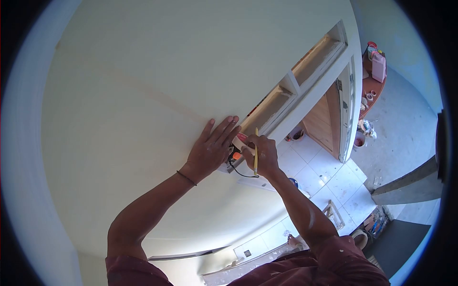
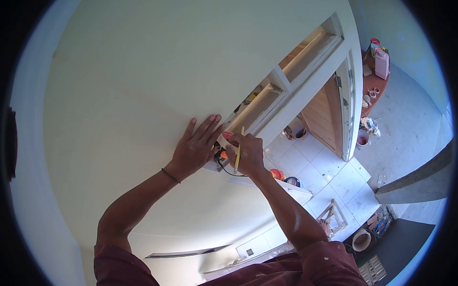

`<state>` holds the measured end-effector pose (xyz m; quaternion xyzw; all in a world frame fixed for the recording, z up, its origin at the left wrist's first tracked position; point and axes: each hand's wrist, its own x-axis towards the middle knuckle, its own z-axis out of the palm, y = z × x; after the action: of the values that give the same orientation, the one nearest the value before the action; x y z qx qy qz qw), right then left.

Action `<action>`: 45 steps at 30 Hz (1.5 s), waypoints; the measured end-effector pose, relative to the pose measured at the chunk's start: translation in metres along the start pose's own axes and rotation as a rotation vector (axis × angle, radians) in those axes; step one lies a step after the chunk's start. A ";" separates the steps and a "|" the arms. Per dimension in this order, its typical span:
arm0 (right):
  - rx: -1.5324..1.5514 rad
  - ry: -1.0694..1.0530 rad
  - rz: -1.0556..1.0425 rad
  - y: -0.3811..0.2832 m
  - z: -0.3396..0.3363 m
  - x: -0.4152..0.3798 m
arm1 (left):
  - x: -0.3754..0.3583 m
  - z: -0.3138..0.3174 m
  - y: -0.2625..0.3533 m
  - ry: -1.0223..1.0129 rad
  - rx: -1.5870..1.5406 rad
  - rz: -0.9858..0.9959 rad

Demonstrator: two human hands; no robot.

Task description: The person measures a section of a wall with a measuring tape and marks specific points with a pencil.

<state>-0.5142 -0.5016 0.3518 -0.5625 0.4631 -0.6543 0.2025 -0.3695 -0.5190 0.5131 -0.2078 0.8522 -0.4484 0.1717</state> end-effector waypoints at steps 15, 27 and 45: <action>0.197 -0.157 0.108 -0.012 -0.011 0.001 | 0.028 0.004 0.118 0.906 -1.919 -1.573; 0.087 -0.211 0.064 -0.022 -0.011 0.004 | 0.024 0.022 0.124 1.054 -2.356 -1.424; -0.142 -0.219 -0.034 -0.024 -0.017 0.014 | 0.042 0.047 0.140 1.053 -2.248 -1.713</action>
<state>-0.5278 -0.4946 0.3808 -0.6512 0.4738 -0.5580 0.2001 -0.4107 -0.5009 0.3661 -0.4676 0.3291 0.4359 -0.6950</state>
